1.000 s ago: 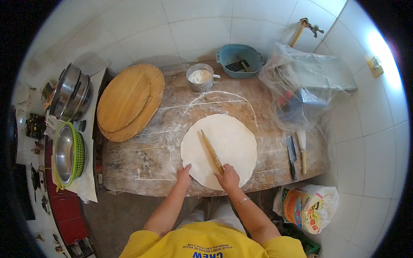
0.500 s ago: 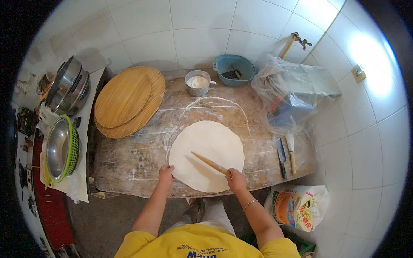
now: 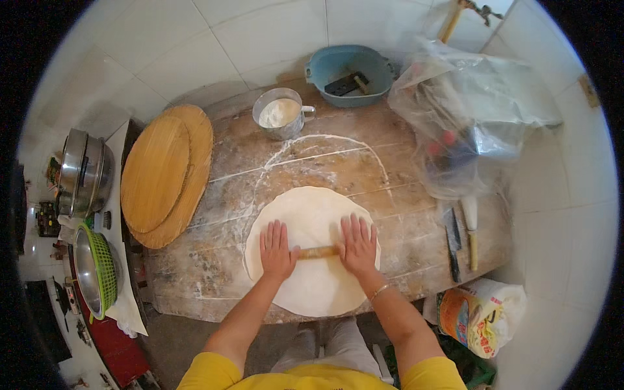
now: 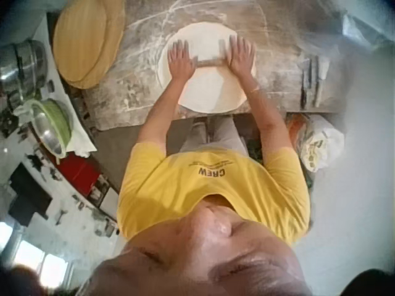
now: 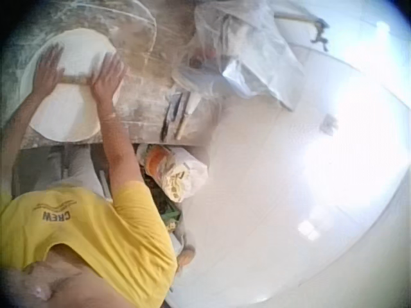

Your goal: The person rolls a piece of dough on a wooden table using a wooden rolling pin, occasionally sprinkling flour onto the surface and turning the dough over by hand.

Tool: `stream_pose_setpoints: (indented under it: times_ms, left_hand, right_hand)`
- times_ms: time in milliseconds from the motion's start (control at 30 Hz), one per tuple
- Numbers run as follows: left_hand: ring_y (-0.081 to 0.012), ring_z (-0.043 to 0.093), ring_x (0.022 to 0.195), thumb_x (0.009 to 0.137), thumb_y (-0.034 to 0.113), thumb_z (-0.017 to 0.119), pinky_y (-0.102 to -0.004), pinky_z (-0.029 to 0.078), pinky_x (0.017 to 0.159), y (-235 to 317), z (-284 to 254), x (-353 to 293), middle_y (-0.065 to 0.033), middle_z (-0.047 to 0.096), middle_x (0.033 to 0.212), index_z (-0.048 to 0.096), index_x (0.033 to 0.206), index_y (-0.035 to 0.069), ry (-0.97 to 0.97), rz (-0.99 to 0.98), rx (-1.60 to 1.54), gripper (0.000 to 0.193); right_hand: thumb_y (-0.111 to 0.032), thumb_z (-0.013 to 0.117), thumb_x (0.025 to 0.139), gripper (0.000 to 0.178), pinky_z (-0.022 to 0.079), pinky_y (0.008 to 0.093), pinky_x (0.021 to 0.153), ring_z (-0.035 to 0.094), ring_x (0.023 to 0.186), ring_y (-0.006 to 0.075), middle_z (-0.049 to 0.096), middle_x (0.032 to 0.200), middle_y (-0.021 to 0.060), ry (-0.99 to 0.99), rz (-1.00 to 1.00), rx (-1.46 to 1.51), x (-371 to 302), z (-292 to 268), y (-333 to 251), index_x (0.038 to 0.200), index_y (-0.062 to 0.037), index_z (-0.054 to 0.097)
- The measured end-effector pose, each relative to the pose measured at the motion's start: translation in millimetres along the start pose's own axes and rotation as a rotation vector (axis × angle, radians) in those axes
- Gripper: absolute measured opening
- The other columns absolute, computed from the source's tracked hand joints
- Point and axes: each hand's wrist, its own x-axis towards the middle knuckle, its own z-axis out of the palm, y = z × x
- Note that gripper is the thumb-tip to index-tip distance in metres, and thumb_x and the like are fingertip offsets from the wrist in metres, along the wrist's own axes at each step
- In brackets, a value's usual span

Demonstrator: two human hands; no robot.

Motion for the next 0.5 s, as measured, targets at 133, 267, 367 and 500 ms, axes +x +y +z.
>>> stream_pose_setpoints:
  times_ms: [133,267,367,500]
  left_hand:
    - [-0.0363,0.02,0.145,0.089,0.045,0.057,-0.0541,0.015,0.116,-12.6,-1.0,101.5,-0.0201,0.028,0.154,0.034,0.148,0.009,0.146,-0.185,0.016,0.073]
    - [-0.0368,0.021,0.144,0.089,0.045,0.058,-0.0537,0.016,0.116,-22.3,2.0,117.3,-0.0207,0.028,0.154,0.036,0.147,0.009,0.159,-0.256,-0.029,0.072]
    - [-0.0379,0.026,0.142,0.087,0.044,0.059,-0.0527,0.019,0.115,-6.7,-0.5,64.4,-0.021,0.032,0.152,0.037,0.146,0.007,0.003,-0.222,0.013,0.073]
    - [-0.0364,0.029,0.14,0.083,0.039,0.064,-0.0519,0.022,0.114,0.4,-5.8,-12.7,-0.0195,0.036,0.149,0.044,0.142,0.01,-0.067,-0.053,-0.045,0.068]
  right_hand:
    - [-0.039,0.055,0.09,0.066,0.019,0.0552,0.114,0.033,0.137,0.0384,0.035,0.15,0.0216,0.281,0.053,0.034,138.5,-0.8,5.8,0.147,-0.0096,0.036]
    - [-0.042,0.057,0.09,0.071,0.022,0.0546,0.113,0.033,0.137,0.0407,0.034,0.149,0.0242,0.224,0.02,0.053,137.2,8.4,8.0,0.147,-0.0074,0.034]
    - [-0.046,0.061,0.086,0.078,0.025,0.0548,0.111,0.035,0.135,0.0413,0.033,0.15,0.023,-0.026,-0.069,0.03,65.1,8.2,11.2,0.148,-0.0084,0.034]
    - [-0.043,0.063,0.084,0.076,0.024,0.0559,0.111,0.036,0.134,0.0395,0.034,0.151,0.0186,-0.233,-0.199,0.096,6.7,-26.0,2.4,0.146,-0.0086,0.037]
